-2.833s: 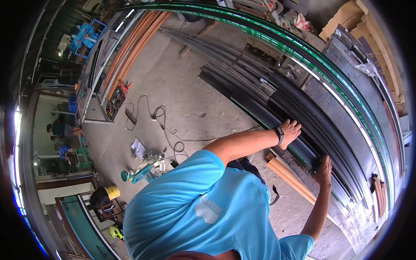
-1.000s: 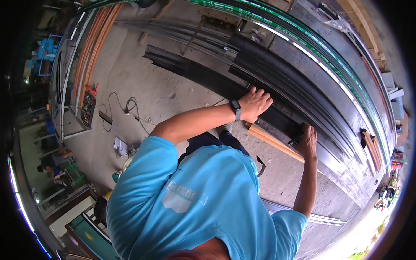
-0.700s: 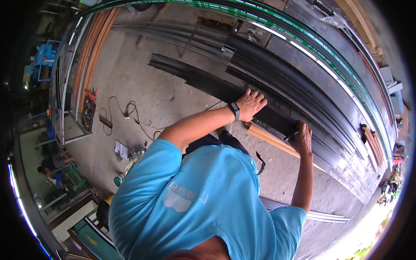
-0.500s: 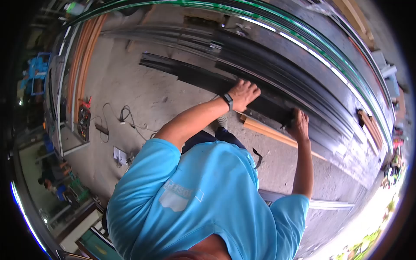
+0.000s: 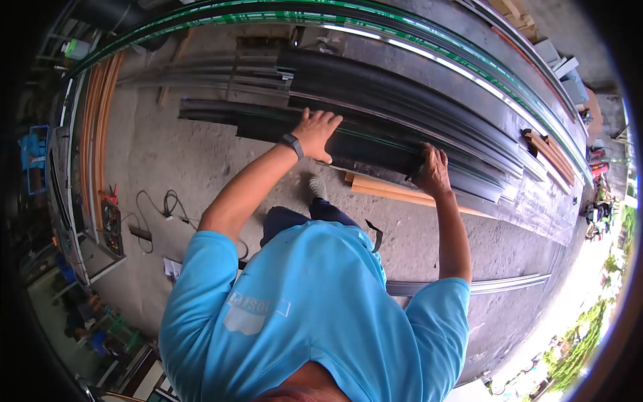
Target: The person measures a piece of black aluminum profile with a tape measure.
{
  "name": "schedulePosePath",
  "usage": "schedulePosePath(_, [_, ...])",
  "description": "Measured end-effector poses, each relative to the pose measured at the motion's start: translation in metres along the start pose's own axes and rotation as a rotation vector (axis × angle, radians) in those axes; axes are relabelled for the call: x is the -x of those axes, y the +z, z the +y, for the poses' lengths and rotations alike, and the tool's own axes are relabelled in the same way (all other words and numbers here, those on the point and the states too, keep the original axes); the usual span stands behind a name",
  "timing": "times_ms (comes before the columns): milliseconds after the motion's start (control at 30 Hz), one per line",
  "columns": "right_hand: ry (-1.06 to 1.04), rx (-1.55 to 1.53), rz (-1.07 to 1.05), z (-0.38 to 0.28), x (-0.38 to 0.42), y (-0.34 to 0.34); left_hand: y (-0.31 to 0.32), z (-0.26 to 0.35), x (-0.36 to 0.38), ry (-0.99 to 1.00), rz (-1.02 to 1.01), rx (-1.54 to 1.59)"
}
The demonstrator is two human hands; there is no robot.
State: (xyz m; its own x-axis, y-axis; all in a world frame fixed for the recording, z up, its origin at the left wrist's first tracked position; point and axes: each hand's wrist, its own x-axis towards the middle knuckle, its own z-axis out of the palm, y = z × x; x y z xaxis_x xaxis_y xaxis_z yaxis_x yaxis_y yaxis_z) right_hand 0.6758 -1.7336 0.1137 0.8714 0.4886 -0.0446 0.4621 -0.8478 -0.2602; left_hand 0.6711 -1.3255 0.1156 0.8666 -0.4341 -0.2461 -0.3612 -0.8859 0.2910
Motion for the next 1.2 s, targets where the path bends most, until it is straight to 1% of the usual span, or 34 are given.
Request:
schedulePosePath(33, [-0.020,0.003,0.048,0.002,-0.002,0.003,-0.002,-0.003,-0.003,-0.010,-0.015,-0.002])
schedulePosePath(133, [0.052,-0.038,-0.010,0.008,0.001,0.003,-0.006,-0.001,-0.013,0.029,-0.101,0.007])
schedulePosePath(233, [0.014,-0.004,0.041,0.019,0.009,0.004,0.004,0.010,-0.010,0.069,0.022,-0.029])
schedulePosePath(333, [0.053,0.006,0.063,0.037,0.023,0.002,0.013,0.033,-0.014,0.101,0.043,-0.004])
schedulePosePath(367, [0.062,0.047,0.021,0.045,0.027,-0.002,0.014,0.038,-0.020,0.115,-0.011,0.045])
schedulePosePath(400, [0.079,0.050,-0.005,0.048,0.031,-0.004,0.013,0.043,-0.025,0.092,0.005,0.110])
schedulePosePath(467, [0.116,0.065,-0.057,0.056,0.037,-0.009,0.005,0.048,-0.047,0.011,-0.052,0.340])
schedulePosePath(500, [0.158,0.075,-0.090,0.051,0.037,-0.014,0.004,0.049,-0.058,0.020,-0.084,0.348])
schedulePosePath(567, [0.089,0.056,-0.052,0.044,0.034,-0.010,0.012,0.050,-0.079,0.037,-0.159,0.362])
schedulePosePath(600, [0.048,0.040,-0.020,0.045,0.032,-0.003,0.019,0.056,-0.087,0.089,-0.172,0.322])
schedulePosePath(667, [0.035,0.045,0.018,0.042,0.030,-0.003,0.049,0.068,-0.104,0.140,-0.125,0.416])
schedulePosePath(700, [0.023,0.039,0.040,0.045,0.029,-0.003,0.042,0.075,-0.109,0.129,-0.175,0.443])
schedulePosePath(733, [0.015,0.035,0.058,0.047,0.028,-0.004,0.042,0.080,-0.116,0.130,-0.148,0.449])
schedulePosePath(800, [0.062,0.071,0.028,0.051,0.023,-0.009,0.045,0.085,-0.129,0.126,-0.098,0.472])
schedulePosePath(833, [0.073,0.079,0.015,0.052,0.018,-0.015,0.046,0.083,-0.138,0.134,-0.113,0.496])
schedulePosePath(900, [0.060,0.083,0.023,0.063,0.008,-0.015,0.045,0.083,-0.150,0.113,-0.075,0.436])
schedulePosePath(1000, [0.059,0.038,0.070,0.079,-0.004,-0.013,0.019,0.082,-0.169,0.062,-0.061,0.351])
schedulePosePath(1067, [0.103,0.071,0.059,0.088,-0.018,-0.017,0.008,0.079,-0.186,0.033,-0.015,0.316])
schedulePosePath(1133, [0.166,0.064,0.062,0.096,-0.034,-0.019,-0.002,0.077,-0.206,-0.009,-0.065,0.297])
schedulePosePath(1167, [0.194,0.092,0.070,0.101,-0.043,-0.018,-0.003,0.074,-0.210,0.009,-0.034,0.320])
schedulePosePath(1200, [0.217,0.107,0.058,0.104,-0.049,-0.019,-0.006,0.072,-0.208,0.074,0.015,0.256])
